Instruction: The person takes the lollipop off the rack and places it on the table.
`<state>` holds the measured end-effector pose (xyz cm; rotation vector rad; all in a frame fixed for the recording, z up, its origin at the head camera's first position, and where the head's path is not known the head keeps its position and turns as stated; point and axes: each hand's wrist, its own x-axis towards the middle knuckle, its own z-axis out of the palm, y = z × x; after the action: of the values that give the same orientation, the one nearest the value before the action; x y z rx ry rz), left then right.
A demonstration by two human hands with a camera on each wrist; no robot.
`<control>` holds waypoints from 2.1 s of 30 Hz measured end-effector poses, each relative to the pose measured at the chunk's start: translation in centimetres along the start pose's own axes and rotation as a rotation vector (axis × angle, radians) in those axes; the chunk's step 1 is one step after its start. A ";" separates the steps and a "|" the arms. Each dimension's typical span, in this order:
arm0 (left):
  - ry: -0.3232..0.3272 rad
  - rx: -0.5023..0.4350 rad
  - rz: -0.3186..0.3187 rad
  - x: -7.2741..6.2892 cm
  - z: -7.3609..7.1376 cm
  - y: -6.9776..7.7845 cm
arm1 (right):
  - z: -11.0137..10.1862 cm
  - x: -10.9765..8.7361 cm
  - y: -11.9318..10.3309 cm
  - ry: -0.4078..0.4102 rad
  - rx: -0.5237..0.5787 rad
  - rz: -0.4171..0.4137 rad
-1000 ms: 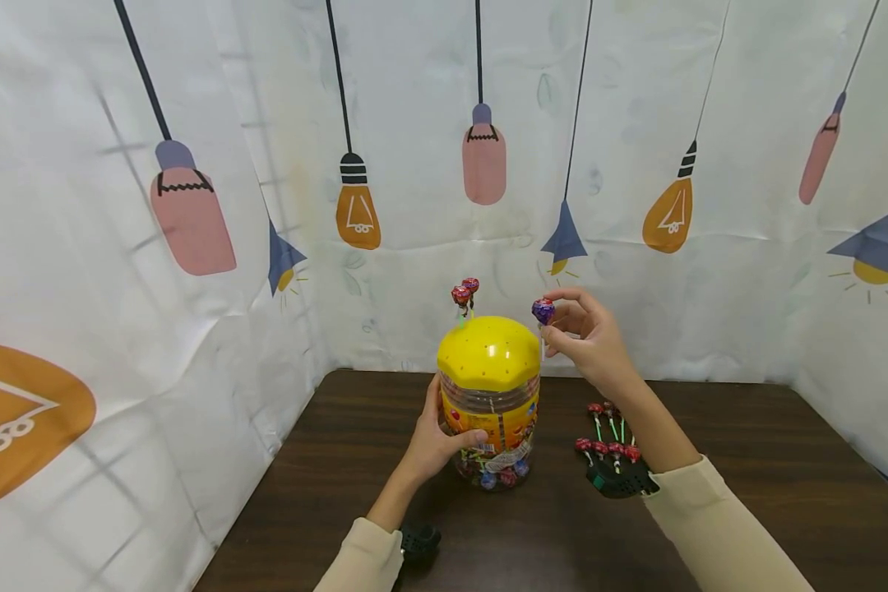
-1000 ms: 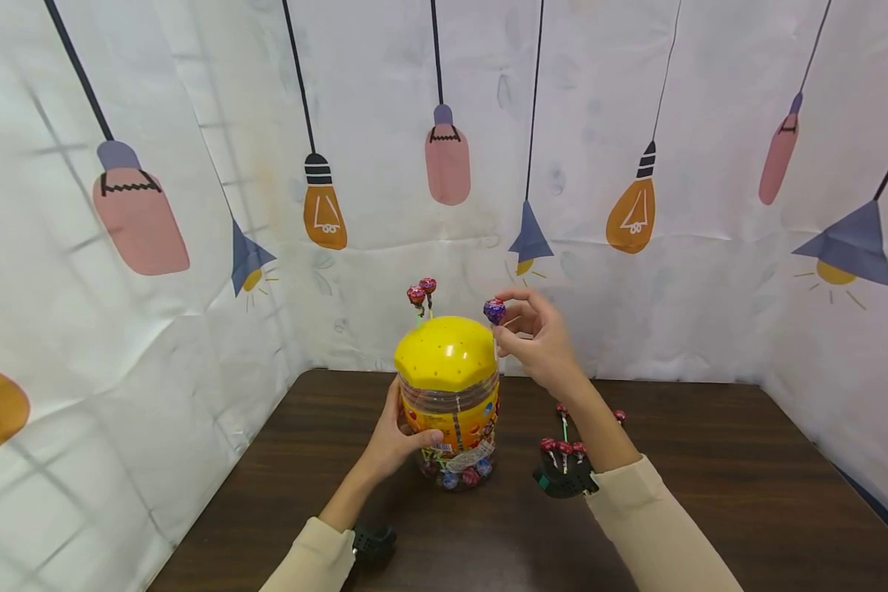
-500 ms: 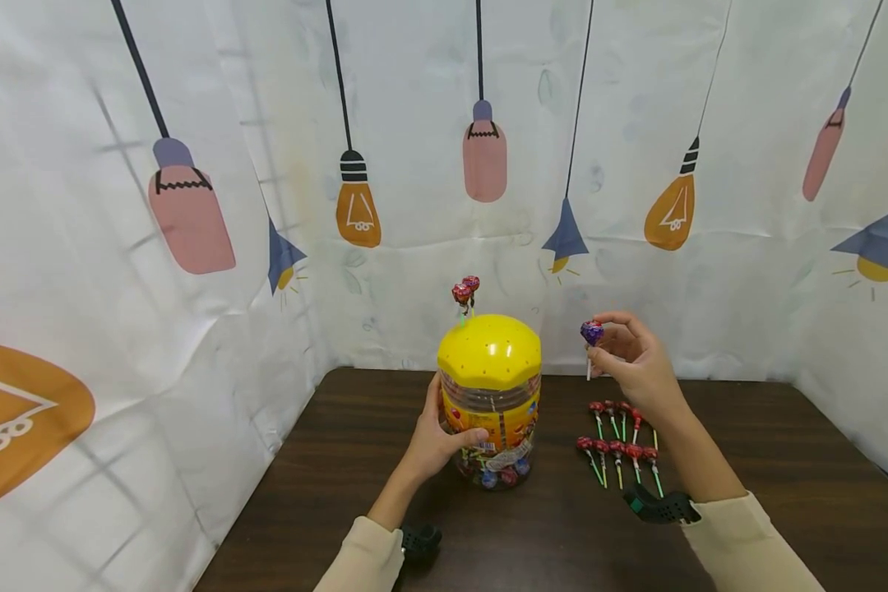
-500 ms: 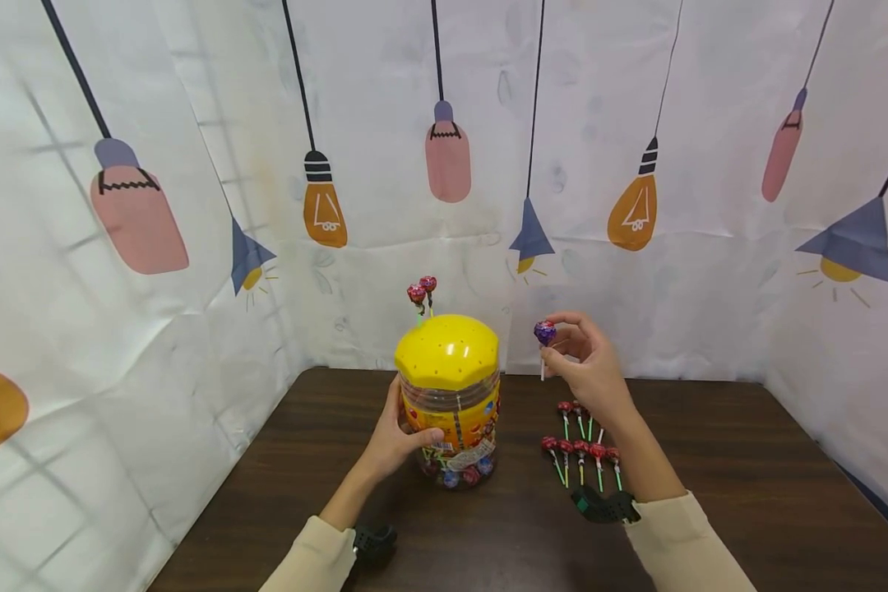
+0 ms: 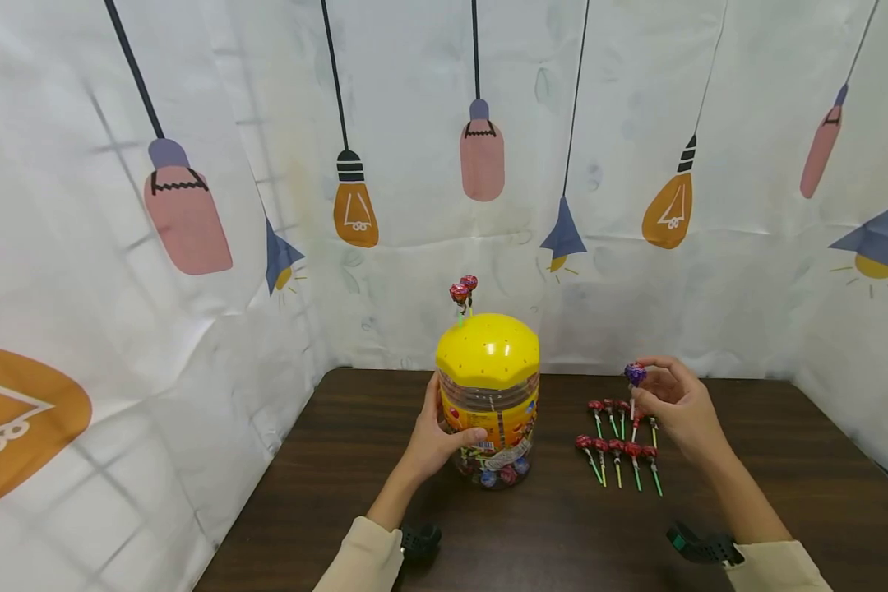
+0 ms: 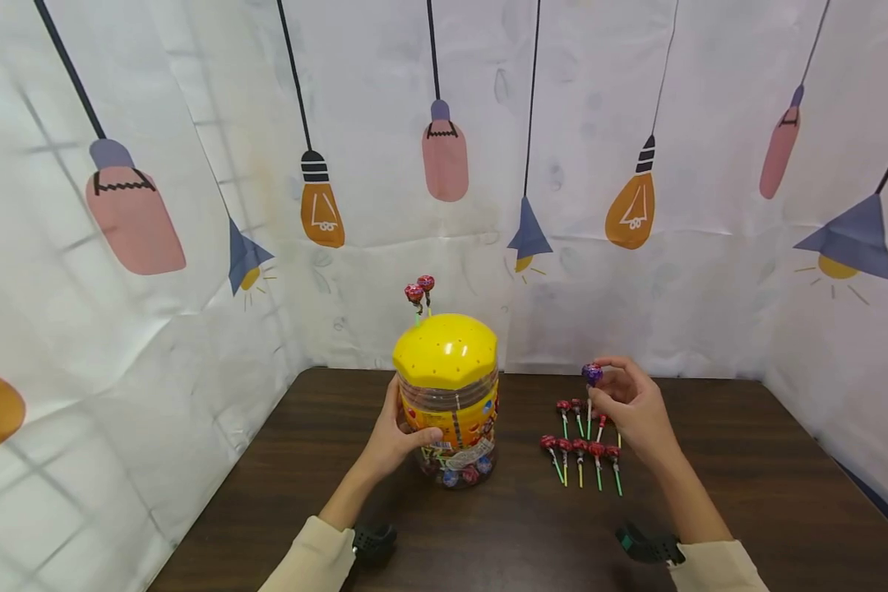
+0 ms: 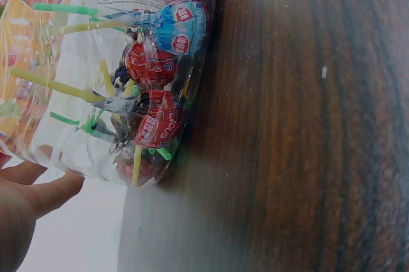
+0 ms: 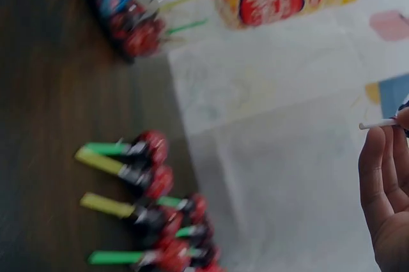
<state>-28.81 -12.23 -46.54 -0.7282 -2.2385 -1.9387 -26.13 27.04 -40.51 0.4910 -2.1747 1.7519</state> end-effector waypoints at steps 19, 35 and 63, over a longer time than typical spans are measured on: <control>0.002 0.000 0.008 -0.1 0.0 0.1 | -4.2 -3.7 6.6 -0.052 0.076 0.102; -0.006 -0.012 0.009 0.1 0.0 0.0 | -6.3 -4.7 9.0 -0.203 -0.107 0.335; -0.003 0.002 0.016 0.1 -0.1 0.0 | -7.0 -3.6 9.2 -0.395 -0.274 0.364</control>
<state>-28.89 -12.29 -46.53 -0.7470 -2.2295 -1.9289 -26.82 35.96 -48.70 0.4187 -2.8864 1.5823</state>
